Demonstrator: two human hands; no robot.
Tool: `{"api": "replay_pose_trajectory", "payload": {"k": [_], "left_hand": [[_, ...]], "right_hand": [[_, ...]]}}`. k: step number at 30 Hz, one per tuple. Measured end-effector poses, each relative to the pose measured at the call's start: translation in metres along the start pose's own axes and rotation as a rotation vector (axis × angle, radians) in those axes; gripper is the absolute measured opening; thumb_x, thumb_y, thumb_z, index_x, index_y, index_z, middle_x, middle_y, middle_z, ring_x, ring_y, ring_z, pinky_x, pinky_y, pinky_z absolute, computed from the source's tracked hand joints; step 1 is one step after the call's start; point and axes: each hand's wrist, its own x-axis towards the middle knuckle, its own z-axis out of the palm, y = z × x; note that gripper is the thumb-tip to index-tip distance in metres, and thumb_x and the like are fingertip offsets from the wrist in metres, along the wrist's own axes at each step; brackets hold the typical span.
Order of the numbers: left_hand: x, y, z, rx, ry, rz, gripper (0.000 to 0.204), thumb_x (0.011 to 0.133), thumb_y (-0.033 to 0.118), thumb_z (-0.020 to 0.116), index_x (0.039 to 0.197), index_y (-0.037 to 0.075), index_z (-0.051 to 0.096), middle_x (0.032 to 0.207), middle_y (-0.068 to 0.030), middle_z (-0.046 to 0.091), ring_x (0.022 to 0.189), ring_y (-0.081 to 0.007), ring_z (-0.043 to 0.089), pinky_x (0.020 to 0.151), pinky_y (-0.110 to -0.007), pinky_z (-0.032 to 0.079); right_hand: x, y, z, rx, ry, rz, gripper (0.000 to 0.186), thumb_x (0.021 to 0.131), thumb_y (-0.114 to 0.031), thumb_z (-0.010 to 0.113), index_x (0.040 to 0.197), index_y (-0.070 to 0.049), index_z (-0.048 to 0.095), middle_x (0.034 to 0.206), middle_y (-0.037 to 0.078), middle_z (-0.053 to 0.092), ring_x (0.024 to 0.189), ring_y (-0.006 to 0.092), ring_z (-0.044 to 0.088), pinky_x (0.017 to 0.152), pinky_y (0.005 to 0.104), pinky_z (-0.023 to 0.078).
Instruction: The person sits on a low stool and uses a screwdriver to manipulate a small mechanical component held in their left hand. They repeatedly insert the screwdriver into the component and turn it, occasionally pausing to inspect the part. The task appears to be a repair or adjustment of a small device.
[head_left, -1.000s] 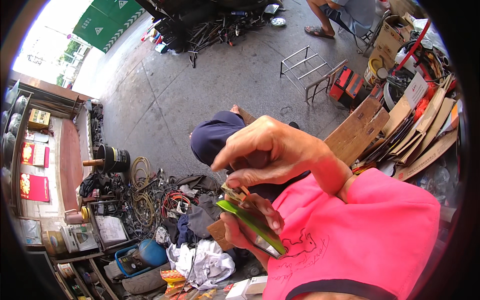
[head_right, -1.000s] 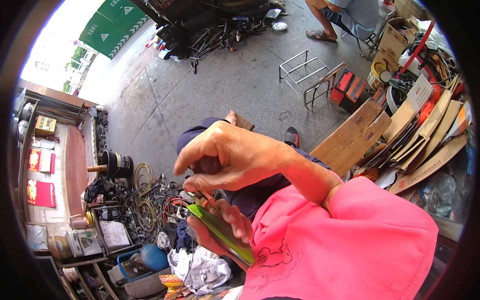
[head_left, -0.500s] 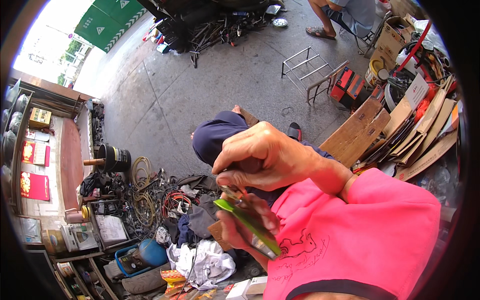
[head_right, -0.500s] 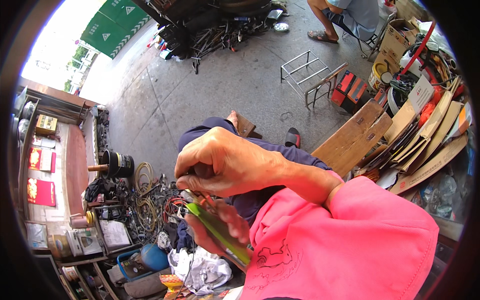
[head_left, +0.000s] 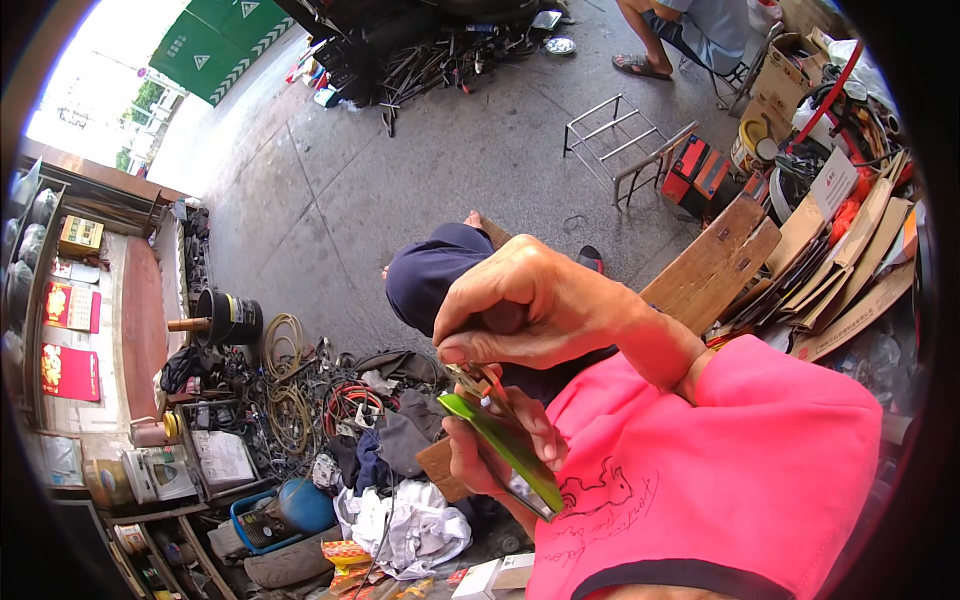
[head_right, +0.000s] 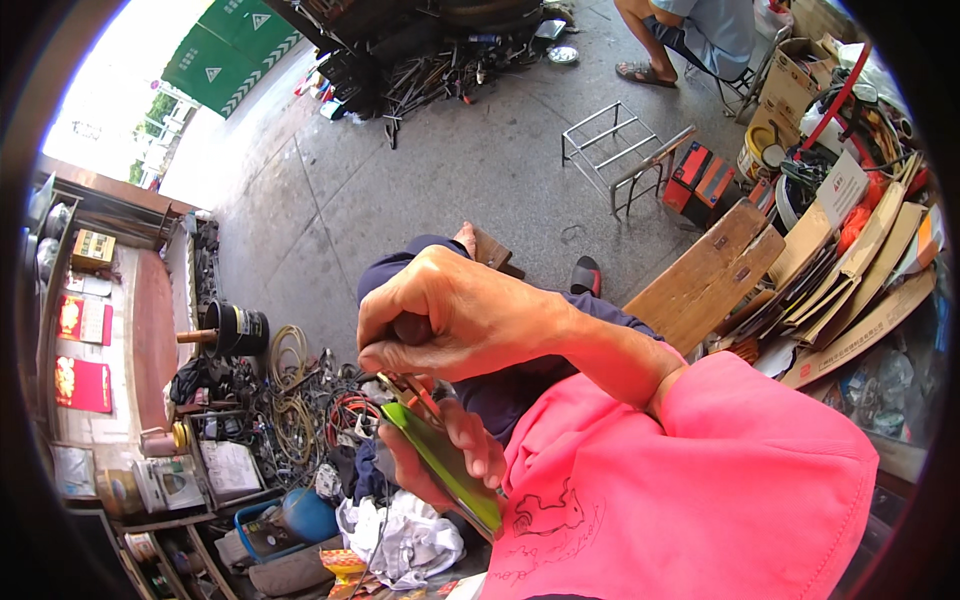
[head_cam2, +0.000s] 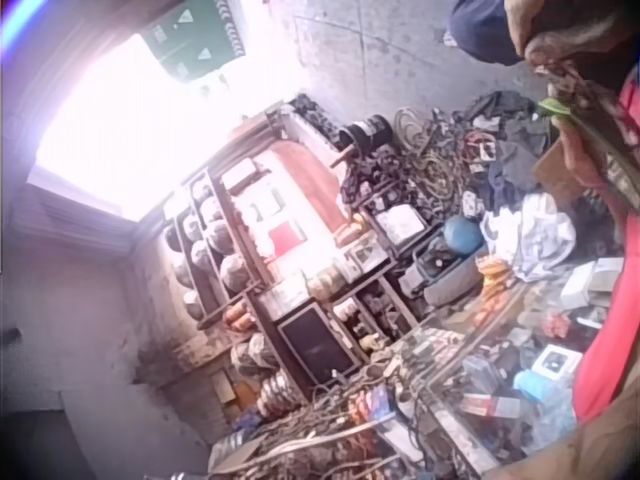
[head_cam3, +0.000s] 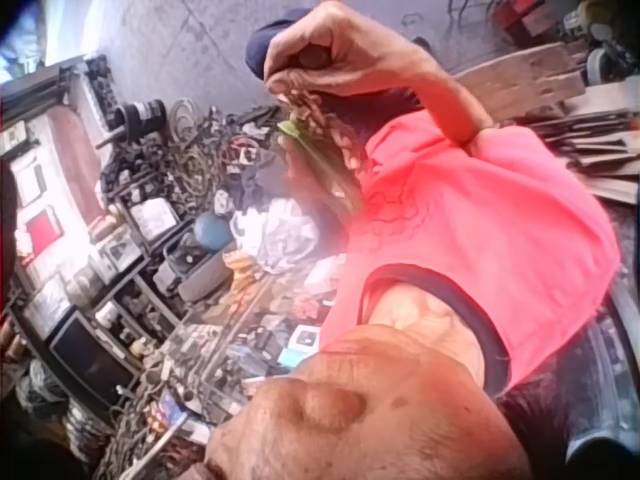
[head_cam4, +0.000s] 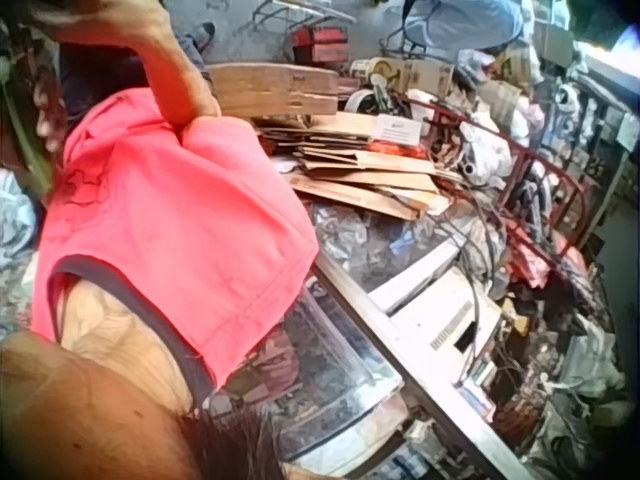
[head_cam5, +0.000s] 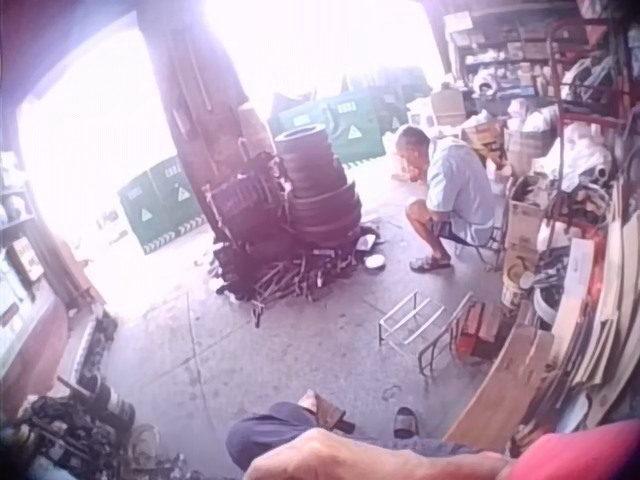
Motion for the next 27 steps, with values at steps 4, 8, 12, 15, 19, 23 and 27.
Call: {"api": "replay_pose_trajectory", "payload": {"k": [4, 8, 12, 15, 19, 23, 27], "left_hand": [[0.0006, -0.0003, -0.0037, -0.022, -0.067, -0.017, 0.067, 0.098, 0.055, 0.032, 0.143, 0.006, 0.025, 0.100, -0.0246, 0.053, 0.073, -0.0303, 0.058, 0.057, -0.040, 0.050], [0.0025, -0.0009, -0.0032, -0.065, -0.022, 0.018, 0.068, 0.098, 0.054, 0.032, 0.142, 0.004, 0.025, 0.099, -0.0247, 0.053, 0.073, -0.0295, 0.059, 0.057, -0.039, 0.050], [0.0031, -0.0031, -0.0019, -0.006, -0.021, 0.010, 0.068, 0.098, 0.055, 0.032, 0.141, 0.002, 0.027, 0.101, -0.0250, 0.053, 0.073, -0.0296, 0.059, 0.057, -0.040, 0.051], [0.0024, -0.0054, -0.0005, -0.012, -0.047, -0.017, 0.068, 0.098, 0.054, 0.033, 0.140, 0.001, 0.028, 0.102, -0.0260, 0.054, 0.073, -0.0305, 0.060, 0.057, -0.040, 0.051], [-0.0002, -0.0027, -0.0035, -0.055, -0.017, 0.027, 0.069, 0.098, 0.053, 0.034, 0.141, 0.000, 0.027, 0.100, -0.0270, 0.054, 0.072, -0.0318, 0.060, 0.056, -0.040, 0.052], [0.0014, -0.0038, -0.0045, -0.042, -0.017, 0.020, 0.069, 0.098, 0.054, 0.033, 0.141, 0.000, 0.027, 0.100, -0.0265, 0.054, 0.071, -0.0315, 0.059, 0.055, -0.040, 0.051], [0.0006, -0.0040, -0.0078, 0.022, -0.091, -0.016, 0.068, 0.098, 0.053, 0.032, 0.141, 0.000, 0.026, 0.100, -0.0260, 0.053, 0.071, -0.0306, 0.059, 0.055, -0.040, 0.051]], "right_hand": [[-0.0003, -0.0036, -0.0008, -0.044, -0.017, -0.062, 0.009, 0.087, -0.006, 0.065, 0.082, 0.002, 0.063, 0.056, 0.007, 0.059, 0.048, 0.0076, 0.054, 0.044, 0.0243, 0.038], [-0.0033, -0.0021, -0.0057, 0.000, -0.037, -0.085, 0.009, 0.086, -0.004, 0.065, 0.081, 0.003, 0.063, 0.058, 0.006, 0.059, 0.049, 0.0065, 0.053, 0.044, 0.0241, 0.038], [-0.0028, 0.0036, -0.0075, 0.049, -0.038, 0.004, 0.010, 0.087, -0.004, 0.064, 0.081, 0.003, 0.062, 0.057, 0.004, 0.059, 0.050, 0.0047, 0.052, 0.044, 0.0235, 0.037], [-0.0019, 0.0028, -0.0017, -0.007, -0.008, -0.015, 0.010, 0.088, -0.004, 0.064, 0.081, 0.003, 0.062, 0.056, 0.004, 0.057, 0.048, 0.0040, 0.051, 0.044, 0.0234, 0.036], [-0.0023, 0.0016, -0.0026, -0.036, -0.018, -0.095, 0.011, 0.088, -0.005, 0.064, 0.081, 0.003, 0.062, 0.055, 0.004, 0.056, 0.048, 0.0034, 0.050, 0.044, 0.0229, 0.036], [-0.0034, 0.0011, -0.0089, 0.065, -0.049, 0.001, 0.010, 0.088, -0.004, 0.064, 0.081, 0.003, 0.062, 0.055, 0.002, 0.054, 0.050, 0.0015, 0.046, 0.044, 0.0213, 0.035], [-0.0030, 0.0014, -0.0043, 0.047, -0.032, -0.002, 0.009, 0.089, -0.003, 0.063, 0.082, 0.003, 0.062, 0.057, 0.000, 0.054, 0.051, 0.0008, 0.045, 0.044, 0.0205, 0.034]]}}
